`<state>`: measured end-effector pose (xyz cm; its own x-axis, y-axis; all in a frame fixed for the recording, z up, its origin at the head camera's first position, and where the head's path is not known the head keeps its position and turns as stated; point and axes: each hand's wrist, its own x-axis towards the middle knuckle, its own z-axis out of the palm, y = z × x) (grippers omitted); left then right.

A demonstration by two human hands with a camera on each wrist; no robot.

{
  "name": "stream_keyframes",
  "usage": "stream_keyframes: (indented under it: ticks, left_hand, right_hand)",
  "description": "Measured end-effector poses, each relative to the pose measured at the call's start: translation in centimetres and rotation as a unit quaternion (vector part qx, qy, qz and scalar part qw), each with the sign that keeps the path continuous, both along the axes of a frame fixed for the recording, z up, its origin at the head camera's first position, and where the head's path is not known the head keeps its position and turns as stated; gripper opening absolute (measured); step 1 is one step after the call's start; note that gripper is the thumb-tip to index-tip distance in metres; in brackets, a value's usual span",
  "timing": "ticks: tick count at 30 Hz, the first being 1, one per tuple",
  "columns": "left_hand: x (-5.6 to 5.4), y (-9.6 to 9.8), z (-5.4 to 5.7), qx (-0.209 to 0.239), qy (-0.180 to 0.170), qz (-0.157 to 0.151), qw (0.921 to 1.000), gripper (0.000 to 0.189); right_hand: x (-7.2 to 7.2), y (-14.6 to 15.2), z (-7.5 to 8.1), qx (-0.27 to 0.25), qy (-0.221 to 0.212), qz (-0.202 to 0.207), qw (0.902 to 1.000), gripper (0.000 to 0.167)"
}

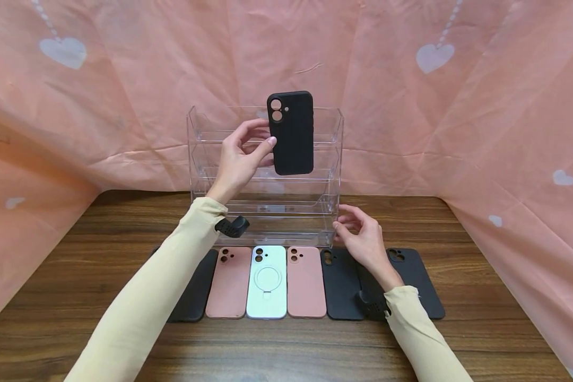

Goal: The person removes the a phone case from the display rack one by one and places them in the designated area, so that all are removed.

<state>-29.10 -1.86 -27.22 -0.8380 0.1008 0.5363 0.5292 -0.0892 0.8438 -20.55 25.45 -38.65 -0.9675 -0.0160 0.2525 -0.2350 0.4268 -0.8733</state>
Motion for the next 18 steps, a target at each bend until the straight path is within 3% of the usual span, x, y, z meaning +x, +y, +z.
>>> stream_keyframes:
  ticks: [6, 9, 18]
  left_hand:
    - [0.8, -0.9, -0.5, -0.035, 0.025, 0.023, 0.9988, 0.04]
    - [1.2, -1.5, -1.0, -0.034, 0.025, 0.018, 0.9989, 0.042]
    - [2.6, -3.0, -1.9, -0.001, -0.027, -0.016, 0.9995, 0.047]
  right_hand:
    - [-0.2, 0.1, -0.2, 0.011, 0.004, -0.004, 0.9999, 0.045]
    - [-0.1, 0.1, -0.3, 0.013, 0.004, -0.004, 0.9999, 0.045]
    - [-0.2, 0.2, -0.2, 0.001, 0.009, -0.002, 1.0, 0.045]
